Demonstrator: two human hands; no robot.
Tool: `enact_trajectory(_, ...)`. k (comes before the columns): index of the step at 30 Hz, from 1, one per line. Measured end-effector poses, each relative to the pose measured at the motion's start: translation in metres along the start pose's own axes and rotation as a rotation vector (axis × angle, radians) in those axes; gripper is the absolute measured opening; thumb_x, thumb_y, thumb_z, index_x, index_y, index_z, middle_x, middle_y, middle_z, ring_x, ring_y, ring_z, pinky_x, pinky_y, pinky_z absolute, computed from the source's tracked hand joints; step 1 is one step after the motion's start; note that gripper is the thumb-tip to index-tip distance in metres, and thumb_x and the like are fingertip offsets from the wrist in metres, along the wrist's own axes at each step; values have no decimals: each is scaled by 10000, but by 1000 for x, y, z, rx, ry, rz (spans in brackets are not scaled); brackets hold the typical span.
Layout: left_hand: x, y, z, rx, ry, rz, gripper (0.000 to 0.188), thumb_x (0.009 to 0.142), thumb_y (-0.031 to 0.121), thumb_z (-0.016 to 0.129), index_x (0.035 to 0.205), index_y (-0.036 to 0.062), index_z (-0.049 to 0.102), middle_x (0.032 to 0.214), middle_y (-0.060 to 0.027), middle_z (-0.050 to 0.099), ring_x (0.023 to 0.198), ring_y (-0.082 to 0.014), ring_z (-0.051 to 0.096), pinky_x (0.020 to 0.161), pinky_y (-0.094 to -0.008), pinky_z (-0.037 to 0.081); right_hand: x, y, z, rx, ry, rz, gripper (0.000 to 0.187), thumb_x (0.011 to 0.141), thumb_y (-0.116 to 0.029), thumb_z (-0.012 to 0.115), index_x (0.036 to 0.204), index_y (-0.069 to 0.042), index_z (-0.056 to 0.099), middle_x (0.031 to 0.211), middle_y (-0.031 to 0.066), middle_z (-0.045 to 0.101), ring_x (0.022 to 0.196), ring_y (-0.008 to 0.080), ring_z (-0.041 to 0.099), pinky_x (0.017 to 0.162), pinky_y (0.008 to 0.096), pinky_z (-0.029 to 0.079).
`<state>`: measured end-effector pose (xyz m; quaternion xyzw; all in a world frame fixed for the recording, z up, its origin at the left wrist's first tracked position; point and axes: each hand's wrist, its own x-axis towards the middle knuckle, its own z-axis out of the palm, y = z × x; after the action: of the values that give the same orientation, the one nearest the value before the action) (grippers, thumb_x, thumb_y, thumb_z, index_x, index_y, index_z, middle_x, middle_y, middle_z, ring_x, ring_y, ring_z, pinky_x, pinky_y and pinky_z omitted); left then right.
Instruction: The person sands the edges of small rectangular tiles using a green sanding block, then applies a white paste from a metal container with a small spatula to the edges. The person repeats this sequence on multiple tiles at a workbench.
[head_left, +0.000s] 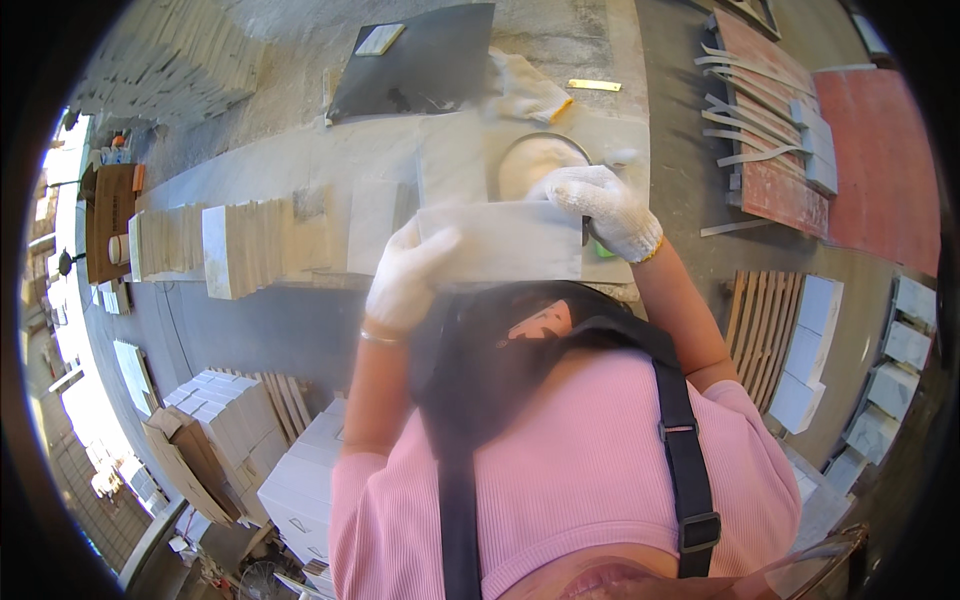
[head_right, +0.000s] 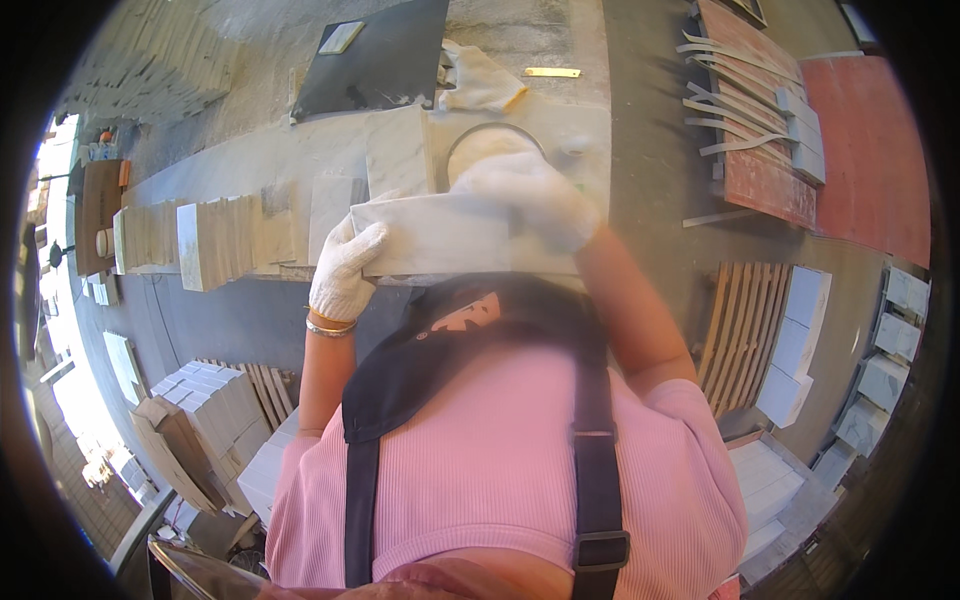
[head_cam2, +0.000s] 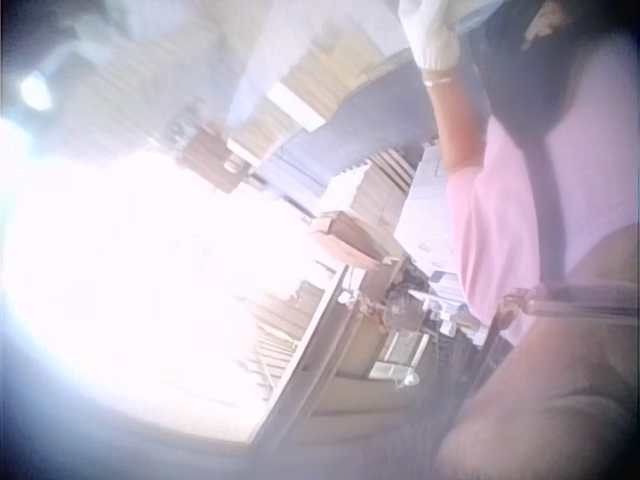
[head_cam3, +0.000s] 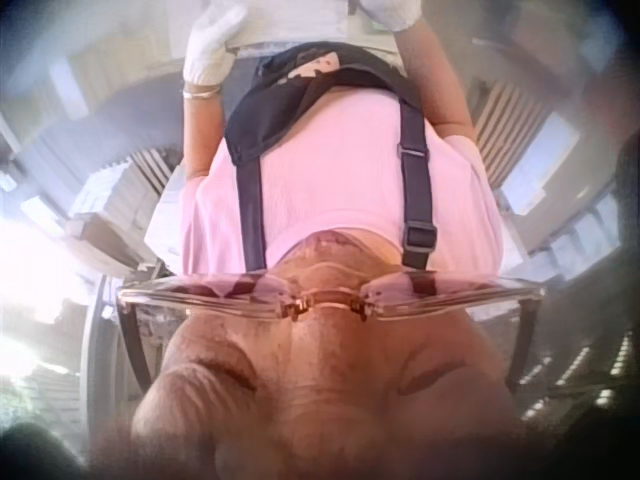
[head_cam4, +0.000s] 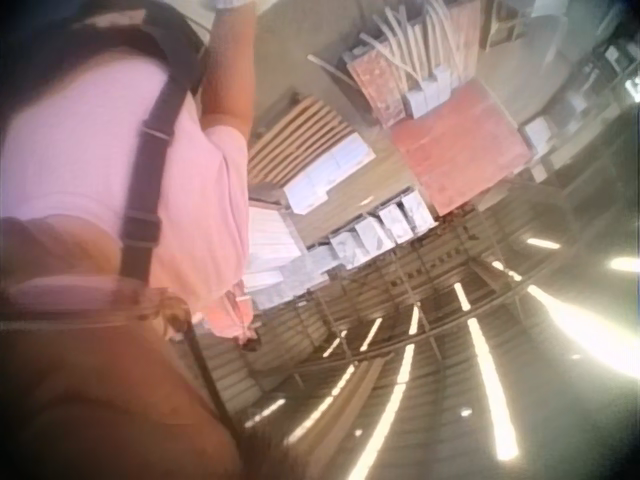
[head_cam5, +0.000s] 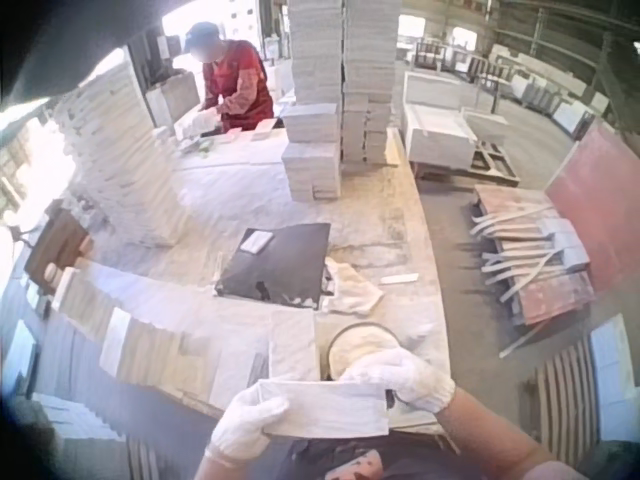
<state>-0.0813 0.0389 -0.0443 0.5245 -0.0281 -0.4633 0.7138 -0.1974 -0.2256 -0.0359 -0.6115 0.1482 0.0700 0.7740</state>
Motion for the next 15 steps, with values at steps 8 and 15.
enact_trajectory(8, -10, -23, 2, -139, 178, 6, 404, 993, 174, 673, 1338, -33, 632, 1194, -97, 712, 1060, -182, 681, 930, -322, 535, -11, 15, 3, 196, 14, -14, 563, 1022, -420, 579, 1315, 52, 668, 942, 62, 717, 730, 121, 636, 597, 257, 486)
enact_trajectory(15, -12, -24, -3, -129, 173, 21, 400, 1022, 158, 633, 1396, 25, 591, 1259, -97, 690, 1108, -229, 692, 902, -398, 599, -10, 16, 8, 322, 92, 34, 542, 1014, -363, 594, 1333, 70, 657, 999, 100, 741, 738, 138, 648, 605, 272, 493)
